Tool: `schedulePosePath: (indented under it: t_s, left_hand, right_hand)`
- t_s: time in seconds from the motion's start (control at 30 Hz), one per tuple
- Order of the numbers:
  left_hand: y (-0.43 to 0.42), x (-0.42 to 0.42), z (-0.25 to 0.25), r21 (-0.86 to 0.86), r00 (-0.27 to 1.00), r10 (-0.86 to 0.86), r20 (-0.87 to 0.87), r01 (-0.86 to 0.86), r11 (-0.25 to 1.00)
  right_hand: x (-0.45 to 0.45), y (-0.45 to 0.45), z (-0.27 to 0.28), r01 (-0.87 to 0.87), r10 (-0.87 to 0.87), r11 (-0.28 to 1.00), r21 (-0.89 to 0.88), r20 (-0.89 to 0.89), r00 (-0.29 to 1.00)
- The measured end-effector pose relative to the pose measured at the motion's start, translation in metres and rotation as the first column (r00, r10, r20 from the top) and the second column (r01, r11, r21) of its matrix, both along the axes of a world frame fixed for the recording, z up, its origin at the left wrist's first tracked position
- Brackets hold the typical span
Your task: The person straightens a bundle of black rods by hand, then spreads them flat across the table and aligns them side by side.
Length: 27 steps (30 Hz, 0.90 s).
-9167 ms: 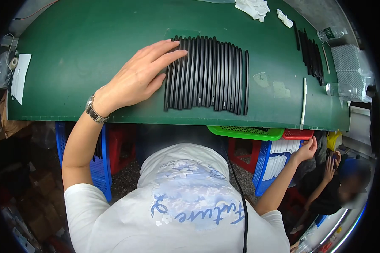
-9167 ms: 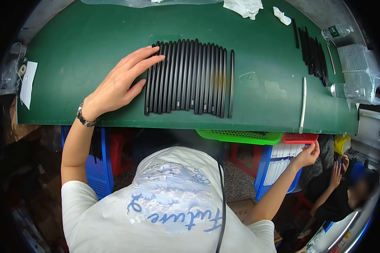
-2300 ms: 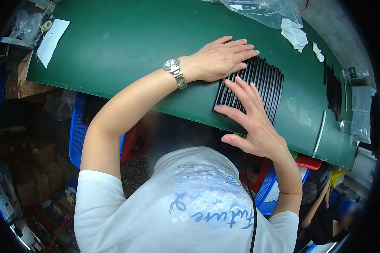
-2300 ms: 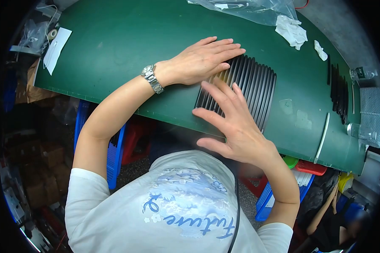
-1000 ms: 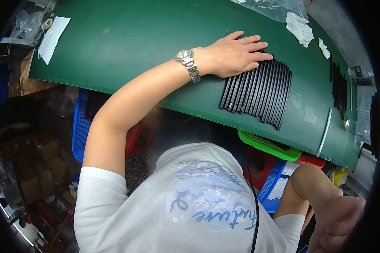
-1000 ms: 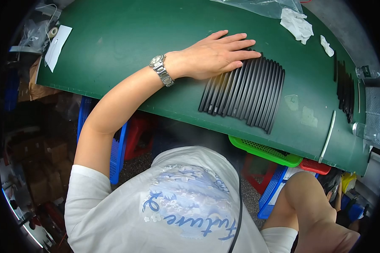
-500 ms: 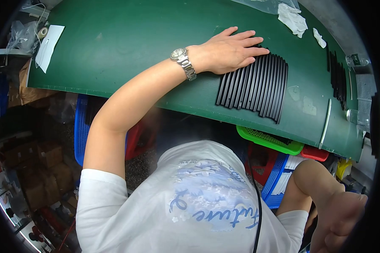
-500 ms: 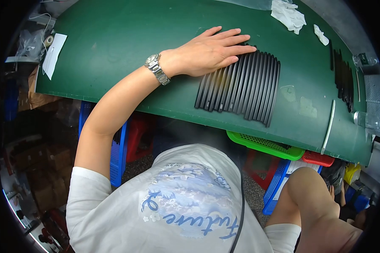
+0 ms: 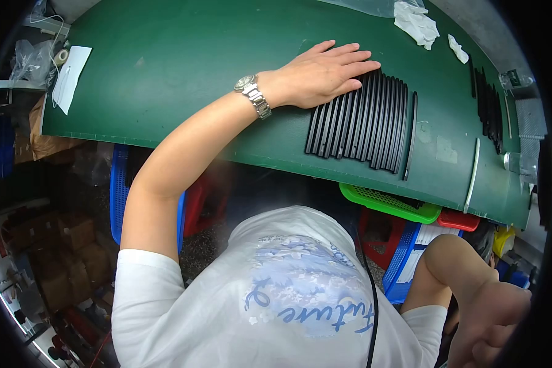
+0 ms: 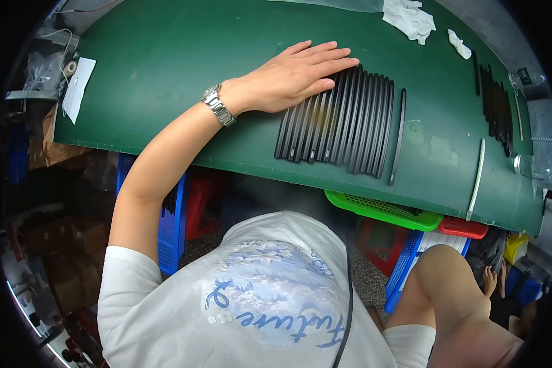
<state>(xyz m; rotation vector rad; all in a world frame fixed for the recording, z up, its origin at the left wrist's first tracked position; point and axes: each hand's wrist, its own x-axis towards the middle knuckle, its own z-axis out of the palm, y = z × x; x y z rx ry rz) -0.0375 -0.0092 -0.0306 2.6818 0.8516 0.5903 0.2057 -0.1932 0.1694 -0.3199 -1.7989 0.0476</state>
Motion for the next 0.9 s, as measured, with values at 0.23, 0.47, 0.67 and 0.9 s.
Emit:
schedulePosePath:
  t_s: [0.23,0.47,0.67,0.9]
  left_hand:
    - [0.008,-0.009,0.002,0.072,0.993,0.116,-0.037,-0.113,0.991]
    - [0.007,-0.007,0.001,0.044,0.990,0.130,-0.055,-0.127,0.991]
    - [0.009,-0.004,-0.004,0.100,0.991,0.120,-0.064,-0.114,0.988]
    - [0.008,-0.003,-0.006,0.120,0.987,0.136,-0.084,-0.125,0.985]
  right_hand:
    - [-0.027,0.032,-0.082,0.190,-0.183,0.895,-0.404,0.057,0.981]
    - [-0.043,0.079,-0.137,0.429,-0.027,0.829,-0.359,0.741,0.671]
    - [-0.048,0.084,-0.150,0.453,0.020,0.808,-0.376,0.786,0.618]
    - [-0.023,0.050,-0.147,-0.067,0.351,0.626,-0.777,0.205,0.914]
